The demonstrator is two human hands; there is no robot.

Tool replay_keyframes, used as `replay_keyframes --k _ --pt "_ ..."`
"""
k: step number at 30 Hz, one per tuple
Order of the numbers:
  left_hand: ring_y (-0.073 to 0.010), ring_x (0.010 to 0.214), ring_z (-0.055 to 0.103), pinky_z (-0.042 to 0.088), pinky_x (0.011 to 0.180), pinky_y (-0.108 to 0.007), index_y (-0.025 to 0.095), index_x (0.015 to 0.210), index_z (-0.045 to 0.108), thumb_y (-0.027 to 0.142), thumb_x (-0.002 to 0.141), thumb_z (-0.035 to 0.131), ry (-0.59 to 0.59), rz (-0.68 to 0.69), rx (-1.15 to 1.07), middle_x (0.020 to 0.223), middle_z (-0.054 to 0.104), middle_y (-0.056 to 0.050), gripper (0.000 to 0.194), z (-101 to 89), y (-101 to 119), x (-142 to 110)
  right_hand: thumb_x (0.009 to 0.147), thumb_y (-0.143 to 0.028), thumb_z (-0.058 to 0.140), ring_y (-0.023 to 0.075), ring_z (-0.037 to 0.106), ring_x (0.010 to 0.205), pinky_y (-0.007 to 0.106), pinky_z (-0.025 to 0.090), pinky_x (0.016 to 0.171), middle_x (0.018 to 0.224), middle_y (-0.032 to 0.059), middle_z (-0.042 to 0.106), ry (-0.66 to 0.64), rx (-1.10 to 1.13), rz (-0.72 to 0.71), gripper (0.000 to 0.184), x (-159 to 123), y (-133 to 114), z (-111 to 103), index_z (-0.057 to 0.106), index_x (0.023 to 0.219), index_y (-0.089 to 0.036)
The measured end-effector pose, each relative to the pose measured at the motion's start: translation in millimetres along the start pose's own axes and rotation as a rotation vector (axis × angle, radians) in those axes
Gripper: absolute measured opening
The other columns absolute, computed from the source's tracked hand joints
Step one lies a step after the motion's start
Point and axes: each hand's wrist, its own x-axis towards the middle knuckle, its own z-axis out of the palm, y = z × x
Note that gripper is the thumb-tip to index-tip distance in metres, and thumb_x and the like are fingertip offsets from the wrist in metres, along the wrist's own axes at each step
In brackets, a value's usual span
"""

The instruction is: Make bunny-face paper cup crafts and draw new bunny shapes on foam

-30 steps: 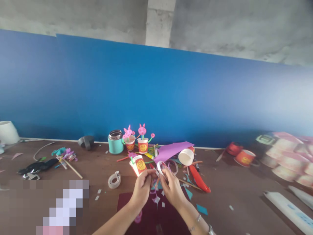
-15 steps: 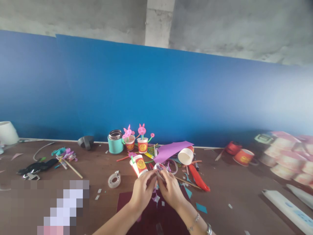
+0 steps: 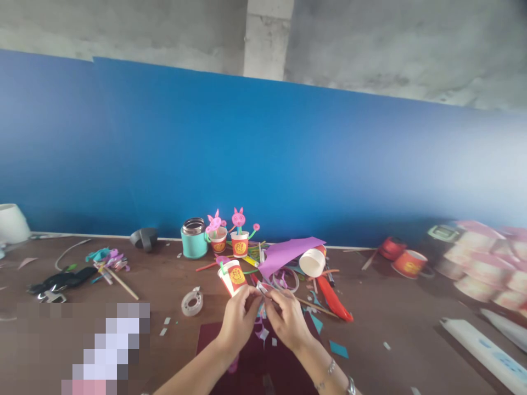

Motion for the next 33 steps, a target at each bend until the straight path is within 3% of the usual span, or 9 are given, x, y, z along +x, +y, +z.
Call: replay_keyframes --k 9,15,18,21,24,27,29,33 --pt "-0.0169 0.066 0.051 0.036 0.061 -0.024 0.021 0.070 0.058 0.030 0.083 0.053 -0.044 0.047 -0.002 0.068 0.057 -0.002 0.017 -1.4 4 1 0.080 -0.021 0.047 0.0156 0.053 0.061 0.026 0.040 0.062 0.056 0.0003 0.057 0.079 0.171 0.095 0.024 1 -6 3 0.057 0.059 -0.018" --pt "-0.0144 0.062 0.046 0.034 0.058 -0.023 0.020 0.071 0.056 0.030 0.084 0.053 -0.051 0.065 -0.060 0.067 0.053 -0.001 0.017 -1.8 7 -3 0.075 -0.023 0.049 0.0096 0.038 0.047 0.021 0.031 0.045 0.048 -0.0038 0.043 0.093 0.567 0.285 0.022 2 -8 12 0.054 0.055 -0.017" --pt "-0.0118 0.059 0.042 0.034 0.057 -0.022 0.019 0.070 0.052 0.033 0.085 0.053 -0.019 0.051 -0.194 0.064 0.048 0.001 0.021 -1.9 15 -1 0.077 -0.028 0.049 0.0080 0.034 0.043 0.020 0.028 0.042 0.047 -0.0047 0.042 0.084 0.687 0.335 0.025 3 -5 15 0.052 0.055 -0.016" --pt "-0.0089 0.056 0.036 0.032 0.054 -0.020 0.017 0.070 0.051 0.038 0.082 0.057 0.075 -0.031 -0.448 0.063 0.041 0.003 0.025 -3.5 22 5 0.082 -0.032 0.048 0.0104 0.041 0.046 0.021 0.032 0.045 0.050 -0.0027 0.048 0.133 0.516 0.304 0.027 4 1 12 0.056 0.061 -0.017" --pt "-0.0058 0.049 0.026 0.023 0.046 -0.017 0.016 0.077 0.057 0.044 0.076 0.063 0.056 -0.221 -0.655 0.056 0.032 0.007 0.029 -4.7 21 12 0.085 -0.028 0.045 0.0159 0.053 0.058 0.027 0.041 0.060 0.059 0.0018 0.059 0.145 0.104 0.232 0.025 5 12 5 0.063 0.070 -0.018" --pt "-0.0041 0.046 0.022 0.015 0.041 -0.016 0.015 0.087 0.061 0.048 0.073 0.065 0.028 -0.352 -0.767 0.056 0.032 0.008 0.036 -3.0 15 13 0.081 -0.019 0.048 0.0221 0.060 0.079 0.036 0.041 0.077 0.077 0.0063 0.066 0.114 -0.196 0.230 0.018 4 22 1 0.066 0.078 -0.020" --pt "-0.0033 0.045 0.023 0.014 0.040 -0.016 0.015 0.087 0.061 0.048 0.072 0.066 0.024 -0.383 -0.812 0.057 0.034 0.008 0.036 -0.8 11 12 0.079 -0.019 0.051 0.0248 0.059 0.092 0.039 0.041 0.082 0.091 0.0086 0.066 0.166 -0.176 0.236 0.017 5 25 2 0.066 0.086 -0.021" --pt "-0.0027 0.044 0.023 0.016 0.041 -0.016 0.014 0.082 0.062 0.049 0.070 0.068 0.009 -0.440 -0.840 0.055 0.031 0.009 0.037 3.9 9 8 0.085 -0.033 0.050 0.0207 0.060 0.082 0.031 0.048 0.070 0.092 0.0079 0.063 0.203 0.330 0.232 0.019 8 17 6 0.063 0.084 -0.019"
